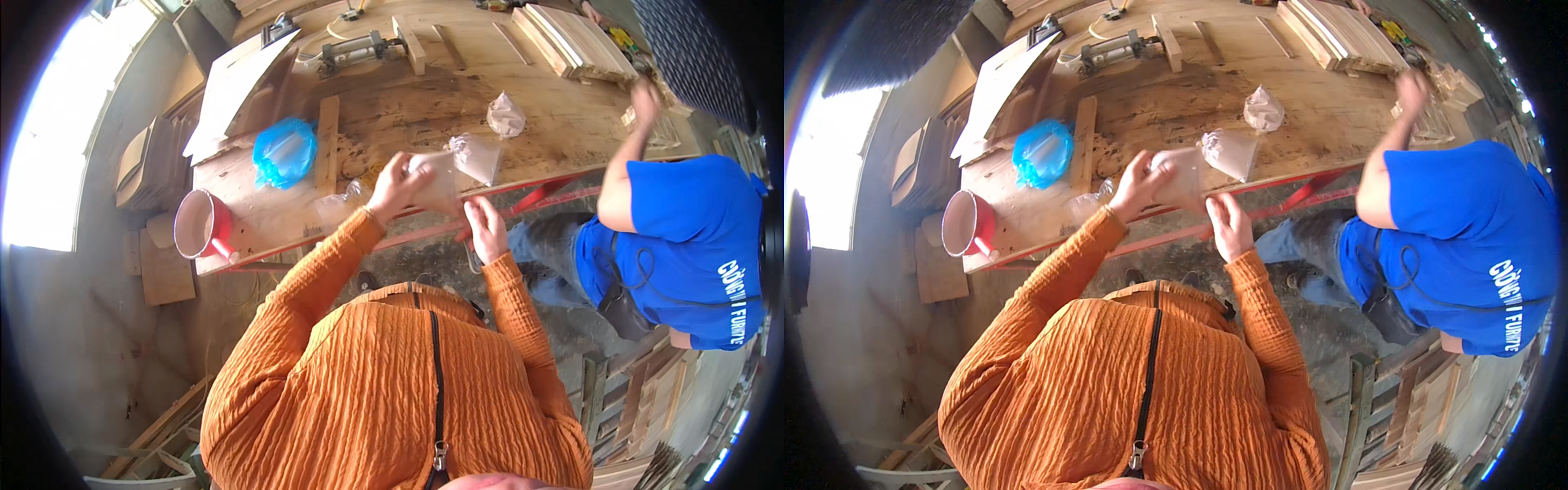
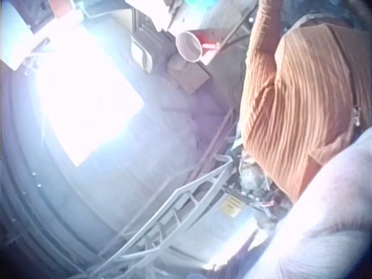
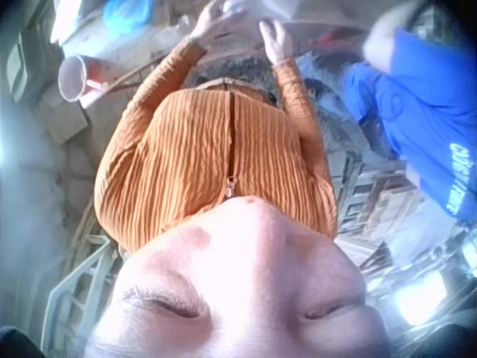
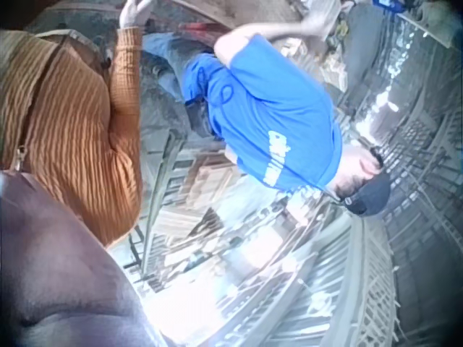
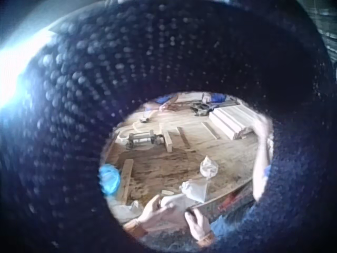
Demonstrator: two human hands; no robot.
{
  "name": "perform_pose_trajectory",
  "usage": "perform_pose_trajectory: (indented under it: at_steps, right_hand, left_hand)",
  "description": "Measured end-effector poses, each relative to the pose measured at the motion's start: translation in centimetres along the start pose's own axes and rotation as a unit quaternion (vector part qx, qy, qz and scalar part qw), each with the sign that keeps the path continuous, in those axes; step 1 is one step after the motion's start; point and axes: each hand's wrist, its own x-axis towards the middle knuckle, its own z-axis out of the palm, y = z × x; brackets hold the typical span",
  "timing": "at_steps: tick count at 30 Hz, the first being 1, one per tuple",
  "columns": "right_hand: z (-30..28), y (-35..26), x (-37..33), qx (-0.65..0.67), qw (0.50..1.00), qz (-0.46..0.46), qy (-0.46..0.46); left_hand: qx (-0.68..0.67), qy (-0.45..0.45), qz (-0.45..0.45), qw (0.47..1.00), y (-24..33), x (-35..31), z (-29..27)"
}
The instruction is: The person pours a liquid from a red pot into small plastic bags on a workbench. They then seal the bags and place them on the table. The person repeats this process multiple times.
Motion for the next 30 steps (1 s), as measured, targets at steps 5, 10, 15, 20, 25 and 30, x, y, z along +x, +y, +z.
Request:
perform_pose_trajectory:
  at_steps: [5, 10, 15, 20, 25, 30]
  right_hand:
    - [-3.6, 1.9, -3.6, 0.103, 0.987, 0.118, 0.032]
    - [-4.5, 4.8, -8.6, 0.148, 0.972, 0.168, 0.068]
    - [-6.6, 7.1, -11.5, 0.112, 0.963, 0.187, 0.159]
    - [-6.1, 7.3, -10.8, 0.090, 0.968, 0.188, 0.140]
    - [-3.9, 6.9, -8.0, 0.066, 0.978, 0.189, 0.066]
    - [0.1, 6.3, -1.9, 0.043, 0.988, 0.140, -0.045]
  left_hand:
    - [-0.070, 0.094, -0.127, 0.985, -1.6, 8.8, -1.2]
    - [0.225, 0.170, 0.090, 0.955, -4.2, 15.0, -2.9]
    - [0.470, 0.002, 0.287, 0.835, -1.4, 16.5, 0.0]
    - [0.611, -0.145, 0.361, 0.689, -1.6, 14.8, -0.7]
    - [0.363, -0.008, 0.359, 0.860, 0.0, 12.5, -6.8]
    - [0.311, 0.260, 0.181, 0.896, 2.6, 5.9, -15.2]
